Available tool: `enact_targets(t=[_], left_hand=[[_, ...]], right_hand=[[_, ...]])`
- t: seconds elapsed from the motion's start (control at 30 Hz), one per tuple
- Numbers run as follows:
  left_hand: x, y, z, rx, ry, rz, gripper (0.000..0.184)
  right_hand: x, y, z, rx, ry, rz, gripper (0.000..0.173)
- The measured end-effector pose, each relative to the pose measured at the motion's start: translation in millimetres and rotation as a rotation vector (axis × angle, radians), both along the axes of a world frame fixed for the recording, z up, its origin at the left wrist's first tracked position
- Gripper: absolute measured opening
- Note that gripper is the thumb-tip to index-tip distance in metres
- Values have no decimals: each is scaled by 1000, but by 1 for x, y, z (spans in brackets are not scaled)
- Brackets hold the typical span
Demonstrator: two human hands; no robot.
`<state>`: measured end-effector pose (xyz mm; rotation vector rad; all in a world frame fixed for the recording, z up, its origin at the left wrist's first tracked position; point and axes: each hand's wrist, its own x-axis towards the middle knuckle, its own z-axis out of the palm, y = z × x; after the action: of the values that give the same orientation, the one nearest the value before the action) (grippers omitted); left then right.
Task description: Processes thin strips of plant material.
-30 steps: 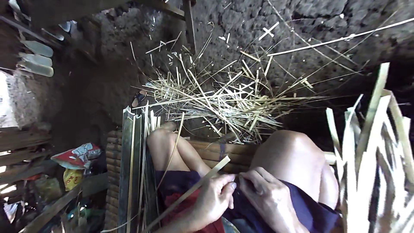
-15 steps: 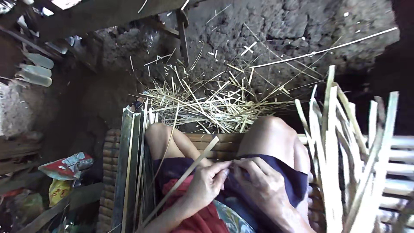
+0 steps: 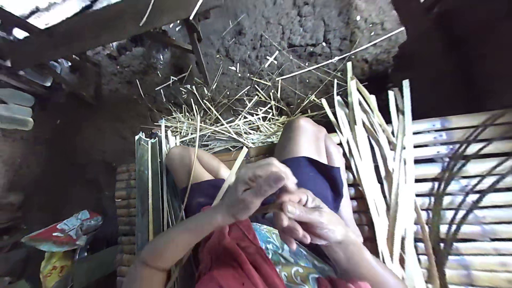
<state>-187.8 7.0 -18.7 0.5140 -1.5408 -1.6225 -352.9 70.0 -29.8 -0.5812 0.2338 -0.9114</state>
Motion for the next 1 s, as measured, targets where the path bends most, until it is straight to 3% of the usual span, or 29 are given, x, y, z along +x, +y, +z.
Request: enact_targets(t=[0.1,0.27,0.47,0.6,0.63,0.73,0.8,0.87,0.9,0.93,1.0], left_hand=[[-31,19,8,331,155,152,55],[-48,22,10,501,243,353,55],[-27,-3,-3,771,514,448,59],[-24,-3,-6,674,520,332,50],[-29,-2,-4,672,489,325,51],[-28,-1,-6,611,431,261,48],[-21,-9,-10,557,468,318,44],[-14,-22,-11,664,492,479,56],[-8,-27,-14,725,513,469,59],[-2,-26,-17,773,538,373,61],[-2,-17,-18,857,516,87,66]], right_hand=[[5,-6,11,19,5,-165,21],[10,-5,10,-32,110,-328,26],[10,31,2,-298,612,-290,31],[7,15,-2,-359,747,-377,53],[5,5,-1,-377,758,-419,51],[3,-11,6,-379,701,-455,18],[-2,-5,11,-490,728,-320,22],[-5,8,13,-623,673,-86,33],[-3,14,12,-654,630,-3,35],[-3,17,11,-656,616,26,36],[-6,15,12,-571,720,-122,33]])
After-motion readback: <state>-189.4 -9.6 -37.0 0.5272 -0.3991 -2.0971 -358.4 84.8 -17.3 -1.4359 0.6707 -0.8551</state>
